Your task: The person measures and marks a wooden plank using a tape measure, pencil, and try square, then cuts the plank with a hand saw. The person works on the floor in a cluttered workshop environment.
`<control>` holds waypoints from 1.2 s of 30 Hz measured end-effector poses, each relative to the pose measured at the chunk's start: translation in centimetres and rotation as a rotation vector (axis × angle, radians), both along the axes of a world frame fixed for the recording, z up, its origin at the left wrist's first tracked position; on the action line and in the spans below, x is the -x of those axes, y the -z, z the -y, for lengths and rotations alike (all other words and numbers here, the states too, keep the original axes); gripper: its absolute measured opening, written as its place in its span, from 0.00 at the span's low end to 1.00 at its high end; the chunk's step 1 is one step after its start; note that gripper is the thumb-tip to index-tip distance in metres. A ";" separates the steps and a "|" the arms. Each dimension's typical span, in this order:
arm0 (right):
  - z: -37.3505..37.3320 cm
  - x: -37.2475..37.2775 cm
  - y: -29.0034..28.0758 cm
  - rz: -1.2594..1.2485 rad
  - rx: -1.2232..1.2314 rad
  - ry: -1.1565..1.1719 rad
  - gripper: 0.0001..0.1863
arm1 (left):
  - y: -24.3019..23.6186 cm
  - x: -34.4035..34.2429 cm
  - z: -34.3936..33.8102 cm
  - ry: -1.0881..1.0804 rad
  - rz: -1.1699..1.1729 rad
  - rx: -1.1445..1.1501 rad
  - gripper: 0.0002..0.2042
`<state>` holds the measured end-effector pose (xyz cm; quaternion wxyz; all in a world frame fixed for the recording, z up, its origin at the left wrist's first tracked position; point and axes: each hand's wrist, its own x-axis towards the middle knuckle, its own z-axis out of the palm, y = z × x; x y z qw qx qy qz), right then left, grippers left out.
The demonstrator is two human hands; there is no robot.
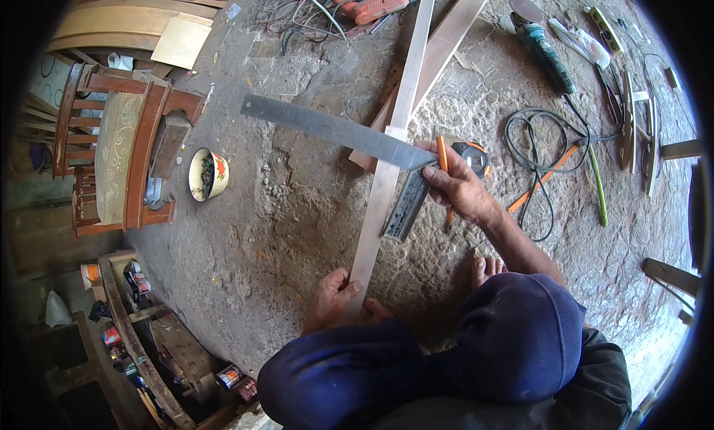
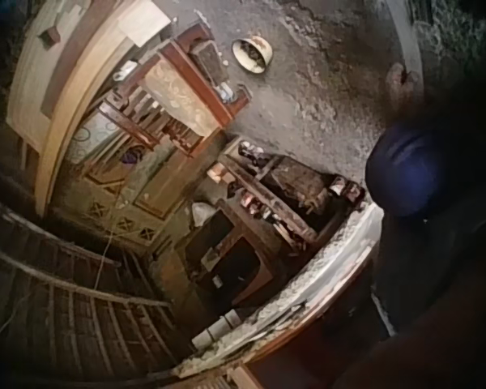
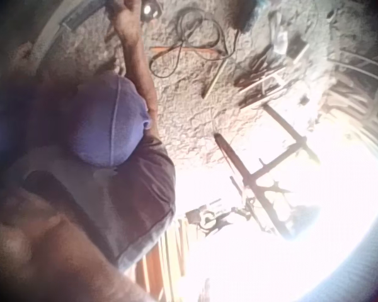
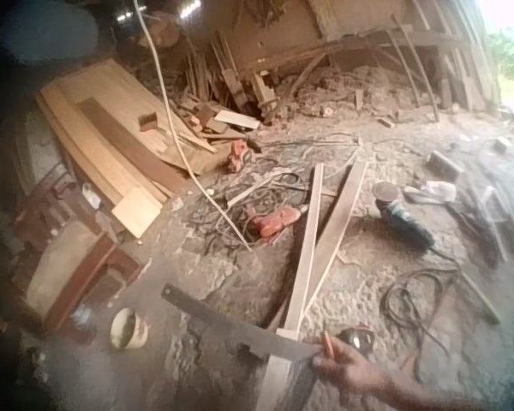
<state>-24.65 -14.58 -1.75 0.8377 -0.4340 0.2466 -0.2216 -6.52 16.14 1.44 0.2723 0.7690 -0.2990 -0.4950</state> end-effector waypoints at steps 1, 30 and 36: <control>0.5 0.0 -0.3 -0.012 0.006 -0.036 0.23 | -0.2 -0.2 -0.6 0.031 -0.014 -0.024 0.09; -4.0 0.8 2.0 -0.098 0.009 -0.375 0.15 | -1.2 2.7 11.6 -0.049 0.364 0.468 0.19; -3.8 1.2 2.3 -0.070 0.048 -0.377 0.14 | -0.6 2.9 11.6 -0.085 0.313 0.516 0.22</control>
